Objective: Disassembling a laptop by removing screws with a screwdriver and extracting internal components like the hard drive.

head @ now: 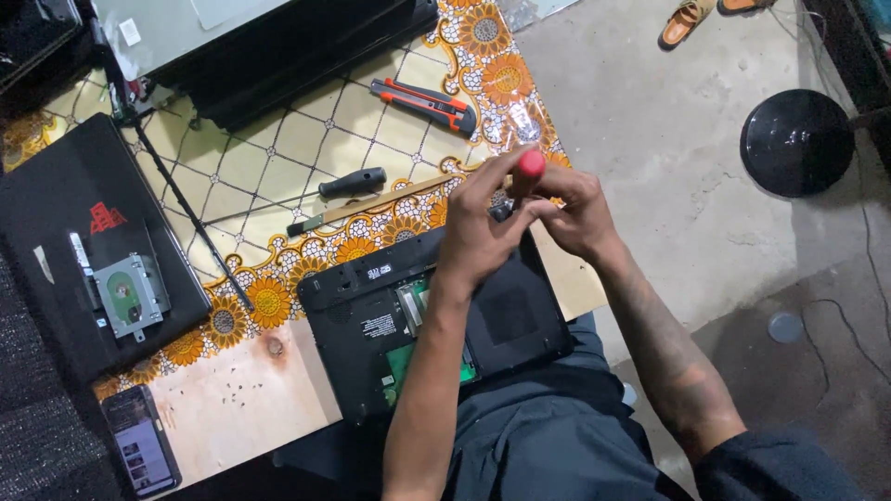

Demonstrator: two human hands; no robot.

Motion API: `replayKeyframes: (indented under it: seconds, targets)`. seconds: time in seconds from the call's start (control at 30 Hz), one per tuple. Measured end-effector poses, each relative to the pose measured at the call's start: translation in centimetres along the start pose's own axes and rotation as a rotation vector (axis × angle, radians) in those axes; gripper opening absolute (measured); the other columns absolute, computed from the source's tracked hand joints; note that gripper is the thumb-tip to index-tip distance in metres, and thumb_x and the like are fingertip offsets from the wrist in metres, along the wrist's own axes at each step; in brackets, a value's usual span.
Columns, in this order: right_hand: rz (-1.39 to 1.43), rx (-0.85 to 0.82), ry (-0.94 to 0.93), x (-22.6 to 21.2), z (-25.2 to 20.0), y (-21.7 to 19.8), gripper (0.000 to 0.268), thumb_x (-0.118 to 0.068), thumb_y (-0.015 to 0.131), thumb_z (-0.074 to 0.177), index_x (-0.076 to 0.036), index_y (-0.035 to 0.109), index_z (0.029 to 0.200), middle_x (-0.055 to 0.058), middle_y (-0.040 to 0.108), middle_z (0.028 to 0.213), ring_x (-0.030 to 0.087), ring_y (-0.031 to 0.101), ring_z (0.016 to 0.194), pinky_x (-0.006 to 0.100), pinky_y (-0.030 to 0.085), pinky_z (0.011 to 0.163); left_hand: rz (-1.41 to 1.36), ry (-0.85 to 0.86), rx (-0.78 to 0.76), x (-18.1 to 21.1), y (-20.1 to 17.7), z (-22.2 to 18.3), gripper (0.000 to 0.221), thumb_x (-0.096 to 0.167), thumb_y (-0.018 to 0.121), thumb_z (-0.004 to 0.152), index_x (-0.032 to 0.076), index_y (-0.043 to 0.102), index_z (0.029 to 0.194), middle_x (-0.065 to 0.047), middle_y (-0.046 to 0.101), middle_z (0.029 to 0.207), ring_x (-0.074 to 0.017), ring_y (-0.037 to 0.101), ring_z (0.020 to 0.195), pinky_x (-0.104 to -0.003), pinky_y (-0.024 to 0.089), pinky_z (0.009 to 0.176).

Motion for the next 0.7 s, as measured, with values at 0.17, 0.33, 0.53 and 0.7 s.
replayKeyframes:
  seconds: [0.17, 0.33, 0.53, 0.7]
  targets:
    - [0.089, -0.012, 0.142, -1.6, 0.1, -0.3, 0.01, 0.007, 0.069, 0.084, -0.002, 0.067, 0.086, 0.009, 0.059, 0.084, 0.021, 0.064, 0.067, 0.033, 0.056, 0.061, 0.194, -0.173, 0.037, -1.4, -0.5, -2.9, 0.04, 0.023, 0.062, 0.092, 0.003, 0.059, 0.126, -0.019, 0.066, 0.113, -0.0389, 0.064, 0.105, -0.051, 0.054, 0.088]
    - [-0.058, 0.103, 0.023, -0.6, -0.3, -0.1, 0.015, 0.011, 0.071, 0.083, -0.004, 0.07, 0.078, 0.008, 0.058, 0.078, 0.018, 0.066, 0.059, 0.029, 0.051, 0.052, 0.365, -0.337, 0.033, -3.7, 1.2, -6.0, 0.03, 0.006, 0.06, 0.089, 0.001, 0.061, 0.119, -0.014, 0.061, 0.111, -0.0409, 0.062, 0.103, -0.055, 0.051, 0.081]
    - [-0.022, 0.021, 0.003, -2.1, 0.2, 0.1, 0.02, 0.017, 0.067, 0.075, -0.003, 0.068, 0.077, 0.011, 0.061, 0.069, 0.026, 0.065, 0.058, 0.036, 0.052, 0.052, 0.607, -0.253, 0.155, -4.0, 2.3, -7.2, 0.034, 0.015, 0.067, 0.085, 0.012, 0.061, 0.118, -0.006, 0.057, 0.115, -0.0292, 0.063, 0.104, -0.045, 0.051, 0.077]
    - [-0.042, 0.127, -0.025, -2.4, -0.2, 0.6, 0.016, 0.007, 0.078, 0.08, -0.005, 0.067, 0.079, 0.01, 0.061, 0.082, 0.018, 0.062, 0.066, 0.029, 0.05, 0.058, 0.677, -0.244, 0.166, -3.9, 2.3, -7.4, 0.034, 0.021, 0.064, 0.087, 0.014, 0.061, 0.12, -0.005, 0.057, 0.117, -0.0269, 0.064, 0.102, -0.041, 0.051, 0.077]
Point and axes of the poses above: each hand's wrist, its own z-axis towards the middle knuckle, its own y-axis out of the palm, x = y × z, the point moved 3 cm from there along z, towards the middle knuckle
